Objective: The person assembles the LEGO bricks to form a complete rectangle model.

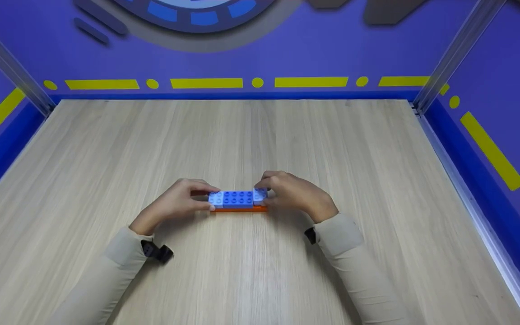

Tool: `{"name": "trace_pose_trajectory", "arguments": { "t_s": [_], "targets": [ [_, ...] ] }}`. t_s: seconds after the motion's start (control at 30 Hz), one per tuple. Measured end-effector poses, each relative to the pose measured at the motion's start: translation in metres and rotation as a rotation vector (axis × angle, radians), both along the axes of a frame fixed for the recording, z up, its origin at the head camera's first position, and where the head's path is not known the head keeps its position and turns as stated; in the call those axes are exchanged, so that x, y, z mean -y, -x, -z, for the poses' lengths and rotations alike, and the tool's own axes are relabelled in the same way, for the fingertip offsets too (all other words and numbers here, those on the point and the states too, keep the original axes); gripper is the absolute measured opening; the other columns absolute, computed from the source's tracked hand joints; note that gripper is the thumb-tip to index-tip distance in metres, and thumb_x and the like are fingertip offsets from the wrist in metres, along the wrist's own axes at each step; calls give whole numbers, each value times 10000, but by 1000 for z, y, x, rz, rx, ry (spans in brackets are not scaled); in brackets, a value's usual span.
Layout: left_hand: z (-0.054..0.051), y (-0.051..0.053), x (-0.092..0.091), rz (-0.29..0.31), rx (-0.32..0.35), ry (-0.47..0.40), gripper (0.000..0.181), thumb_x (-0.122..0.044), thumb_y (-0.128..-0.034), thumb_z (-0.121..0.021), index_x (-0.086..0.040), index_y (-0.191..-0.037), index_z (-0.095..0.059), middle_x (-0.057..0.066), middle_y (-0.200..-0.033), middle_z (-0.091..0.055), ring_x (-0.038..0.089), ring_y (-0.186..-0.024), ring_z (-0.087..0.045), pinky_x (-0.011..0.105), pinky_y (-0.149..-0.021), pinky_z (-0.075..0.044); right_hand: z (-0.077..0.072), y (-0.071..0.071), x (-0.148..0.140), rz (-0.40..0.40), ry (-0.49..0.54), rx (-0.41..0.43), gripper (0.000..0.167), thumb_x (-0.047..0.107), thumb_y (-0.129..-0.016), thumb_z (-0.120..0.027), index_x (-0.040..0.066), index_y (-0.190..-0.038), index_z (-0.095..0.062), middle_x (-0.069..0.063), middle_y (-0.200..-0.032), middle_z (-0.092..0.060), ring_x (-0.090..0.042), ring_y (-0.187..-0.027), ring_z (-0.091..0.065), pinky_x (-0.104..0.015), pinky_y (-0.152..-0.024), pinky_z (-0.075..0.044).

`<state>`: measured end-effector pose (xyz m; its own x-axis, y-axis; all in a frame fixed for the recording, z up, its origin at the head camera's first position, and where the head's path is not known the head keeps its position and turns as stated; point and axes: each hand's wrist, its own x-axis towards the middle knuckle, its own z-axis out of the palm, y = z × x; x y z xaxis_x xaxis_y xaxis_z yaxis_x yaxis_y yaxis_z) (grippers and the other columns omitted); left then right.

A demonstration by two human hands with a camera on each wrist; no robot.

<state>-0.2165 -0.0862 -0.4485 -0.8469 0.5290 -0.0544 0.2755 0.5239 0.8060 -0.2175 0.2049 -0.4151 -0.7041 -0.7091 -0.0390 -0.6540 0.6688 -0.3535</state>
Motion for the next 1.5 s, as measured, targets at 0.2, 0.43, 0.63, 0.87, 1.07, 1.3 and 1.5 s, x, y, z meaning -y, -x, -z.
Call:
{"name": "trace_pose_trajectory", "arguments": {
  "t_s": [0.2, 0.43, 0.63, 0.87, 1.07, 1.3, 1.5],
  "targets": [
    [-1, 0, 0, -1, 4, 4, 396, -103, -795, -774, -63, -1179, -688, 82, -1140, -687, 181, -1033, -625, 334, -910, -516, 0, -1, 0, -18, 16, -12, 324, 108, -847, -719, 41, -1163, -688, -49, -1083, -648, -189, -1004, -646, -355, -835, -557],
    [-1, 0, 0, -4, 8, 4, 393, -111, -797, -774, -75, -1179, -690, 72, -1132, -686, 170, -1017, -620, 327, -898, -518, -1, -3, 1, -7, 17, 11, 324, 115, -849, -717, 55, -1166, -689, -33, -1090, -647, -174, -1010, -637, -346, -844, -553],
    [0, -1, -1, -7, 5, 4, 392, -110, -799, -773, -69, -1179, -689, 73, -1127, -686, 162, -998, -612, 328, -890, -520, -1, -4, 0, -24, 34, 13, 315, 96, -838, -724, 42, -1147, -694, -42, -1065, -648, -183, -991, -644, -360, -830, -554],
    [-1, -1, 0, -9, 10, 2, 395, -104, -804, -767, -67, -1188, -684, 80, -1144, -682, 174, -1026, -622, 338, -903, -522, -1, -4, 1, -39, 43, 6, 287, 76, -842, -714, 32, -1126, -703, -50, -1025, -648, -178, -957, -646, -358, -807, -554],
    [-3, -2, 0, -14, 15, 15, 405, -105, -796, -773, -72, -1190, -684, 82, -1150, -683, 180, -1032, -623, 347, -912, -517, -2, -3, 4, -34, 41, 8, 279, 58, -840, -707, 23, -1117, -709, -52, -998, -653, -172, -928, -643, -353, -791, -555],
    [-3, -2, -1, -31, 36, 21, 410, -96, -796, -770, -78, -1195, -680, 81, -1158, -678, 191, -1046, -624, 339, -924, -515, -1, -1, 5, -13, 53, 41, 283, 25, -817, -711, 13, -1100, -716, -51, -967, -658, -175, -910, -639, -362, -789, -554],
    [-3, -1, -1, -29, 35, 30, 417, -113, -799, -770, -77, -1204, -675, 82, -1173, -673, 192, -1059, -620, 344, -935, -508, 0, -2, 7, -6, 59, 45, 281, 11, -795, -729, 2, -1075, -719, -52, -924, -647, -193, -870, -623, -377, -769, -549]
  ]
}}
